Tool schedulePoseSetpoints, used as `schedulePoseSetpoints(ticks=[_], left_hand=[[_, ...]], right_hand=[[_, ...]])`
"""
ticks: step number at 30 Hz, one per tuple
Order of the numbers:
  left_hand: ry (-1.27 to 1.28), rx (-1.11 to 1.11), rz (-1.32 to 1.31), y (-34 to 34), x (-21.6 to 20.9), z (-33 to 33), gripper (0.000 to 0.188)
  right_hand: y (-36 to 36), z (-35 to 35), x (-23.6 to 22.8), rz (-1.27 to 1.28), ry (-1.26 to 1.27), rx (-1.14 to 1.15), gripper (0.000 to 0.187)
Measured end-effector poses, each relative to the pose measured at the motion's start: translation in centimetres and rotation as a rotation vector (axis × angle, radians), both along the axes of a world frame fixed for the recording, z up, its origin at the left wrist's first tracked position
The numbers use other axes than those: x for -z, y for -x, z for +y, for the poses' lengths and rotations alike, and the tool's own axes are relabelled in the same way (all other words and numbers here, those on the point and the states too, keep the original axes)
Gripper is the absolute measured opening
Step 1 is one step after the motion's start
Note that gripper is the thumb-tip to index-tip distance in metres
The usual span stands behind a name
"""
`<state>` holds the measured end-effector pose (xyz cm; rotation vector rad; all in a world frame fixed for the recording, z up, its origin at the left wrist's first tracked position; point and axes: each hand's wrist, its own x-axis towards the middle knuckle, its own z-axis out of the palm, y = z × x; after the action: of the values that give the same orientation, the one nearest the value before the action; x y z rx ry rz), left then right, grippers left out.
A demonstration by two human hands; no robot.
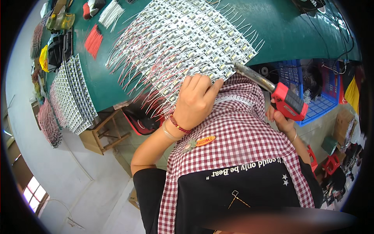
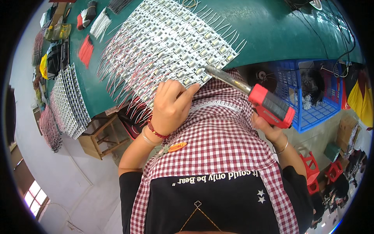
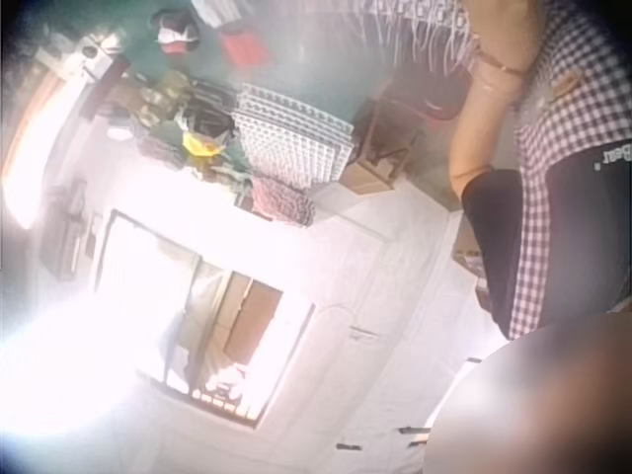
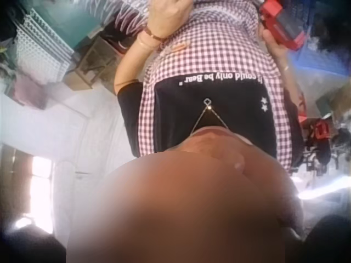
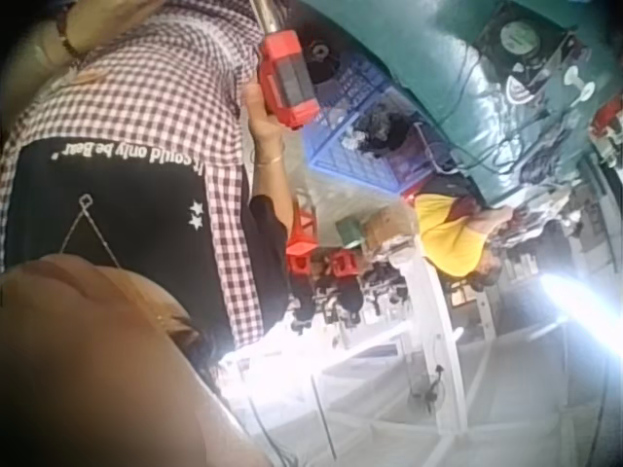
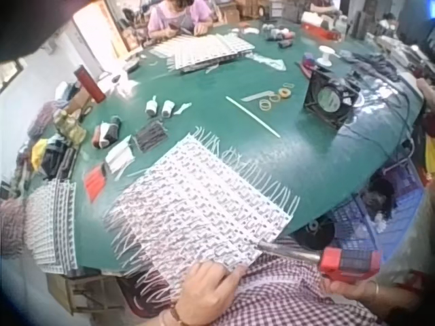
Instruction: The person solders wires and electronic components onto an LED panel with a soldering iron.
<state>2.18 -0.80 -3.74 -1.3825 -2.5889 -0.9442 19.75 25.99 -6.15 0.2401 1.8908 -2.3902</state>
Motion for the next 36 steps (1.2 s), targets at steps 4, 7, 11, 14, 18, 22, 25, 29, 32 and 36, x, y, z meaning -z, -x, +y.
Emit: schedulePoseSetpoints(ticks=[4,7,11,14,18,22,25,29,32,36], left_hand=[[-0.005,-0.007,0.029,0.0,0.3,0.3,0.035],[-0.007,-0.007,0.004,-0.1,0.3,0.2,0.036],[-0.036,-0.012,-0.03,0.0,0.2,0.2,0.035],[-0.084,-0.024,-0.092,0.3,0.0,0.0,0.033],[-0.061,-0.022,-0.077,0.2,0.3,0.2,0.031],[-0.023,-0.02,-0.105,0.5,-0.3,0.4,0.03],[-0.03,-0.033,-0.125,0.5,-0.4,0.4,0.031],[-0.047,-0.04,-0.138,0.4,-0.2,0.2,0.031],[-0.047,-0.043,-0.143,0.3,-0.2,0.2,0.032],[-0.058,-0.037,-0.143,0.4,-0.1,0.5,0.032]], right_hand=[[-2.9,0.7,0.7,-0.203,-0.012,-0.007,0.013],[-4.4,1.0,2.1,-0.215,-0.128,-0.004,0.012],[-4.0,0.5,0.5,-0.243,-0.198,-0.019,0.013],[-4.4,0.8,0.9,-0.263,-0.203,-0.023,0.012],[-5.6,1.4,3.3,-0.222,-0.241,-0.072,0.014],[-4.4,1.0,2.0,-0.229,-0.292,-0.067,0.017],[-4.0,0.9,2.1,-0.184,-0.428,-0.077,0.018],[-4.3,1.2,1.9,-0.11,-0.454,-0.094,0.018],[-4.5,0.9,2.6,-0.133,-0.445,-0.088,0.018],[-4.8,0.9,2.7,-0.08,-0.517,-0.077,0.017]])
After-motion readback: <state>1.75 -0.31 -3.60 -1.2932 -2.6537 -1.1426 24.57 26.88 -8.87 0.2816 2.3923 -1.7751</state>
